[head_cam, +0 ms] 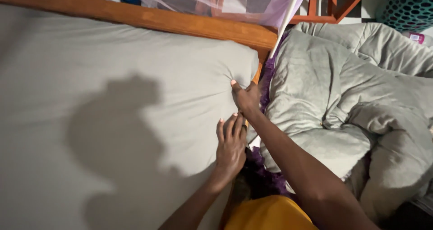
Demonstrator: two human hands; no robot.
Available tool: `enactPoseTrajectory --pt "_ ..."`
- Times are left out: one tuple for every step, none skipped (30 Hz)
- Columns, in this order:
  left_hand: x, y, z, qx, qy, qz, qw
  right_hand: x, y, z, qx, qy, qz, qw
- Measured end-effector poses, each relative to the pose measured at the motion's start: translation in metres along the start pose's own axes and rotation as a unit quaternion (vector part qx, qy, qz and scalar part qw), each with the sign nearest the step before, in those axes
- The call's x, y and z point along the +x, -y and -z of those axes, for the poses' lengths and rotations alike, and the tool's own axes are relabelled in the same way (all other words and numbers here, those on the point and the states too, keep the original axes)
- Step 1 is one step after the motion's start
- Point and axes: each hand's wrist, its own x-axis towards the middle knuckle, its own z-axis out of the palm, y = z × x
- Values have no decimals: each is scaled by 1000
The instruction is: Tucking in and smoothing out a bed sheet on a mattress.
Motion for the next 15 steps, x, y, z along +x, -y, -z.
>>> enactPoseTrajectory --pt "1 5 -4 4 -2 -3 1000 2 0 -6 5 -2 2 1000" --pt "3 5 -8 -2 6 -6 1000 5 -1 -7 -6 -3 -8 1000" --pt "3 5 -11 -9 15 -8 1000 5 -3 -7 -16 -5 -17 1000" --pt "3 4 -7 -8 14 -9 1000 11 -8 -9 -16 -5 -17 1000" --pt "3 3 -3 6 19 -9 1000 14 -14 -11 -11 -11 15 1000" --pt "-1 -1 1 20 25 -6 999 15 -22 -12 -9 -15 46 999" --pt "-5 -4 5 20 27 -4 999 7 -18 -8 -9 -13 46 999" --pt "-4 -5 8 39 26 2 999 3 -11 -6 31 2 12 999" --pt "-3 -5 12 57 25 8 998 0 -3 -4 70 18 -22 997" --pt "-4 -7 9 58 22 6 998 0 -6 -4 72 16 -19 997" --pt "-4 -8 6 57 17 8 998 2 -8 -4 66 11 -16 998" --pt "-2 -7 3 57 11 9 998 5 -9 -7 63 7 -13 998" --pt "-3 -5 2 61 8 7 998 6 -7 -8 67 5 -10 998" --pt "-3 -5 -1 49 -10 9 999 7 -5 -9 61 12 -23 998" --pt "-3 -4 -4 38 -27 11 999 10 -4 -10 55 20 -37 998"
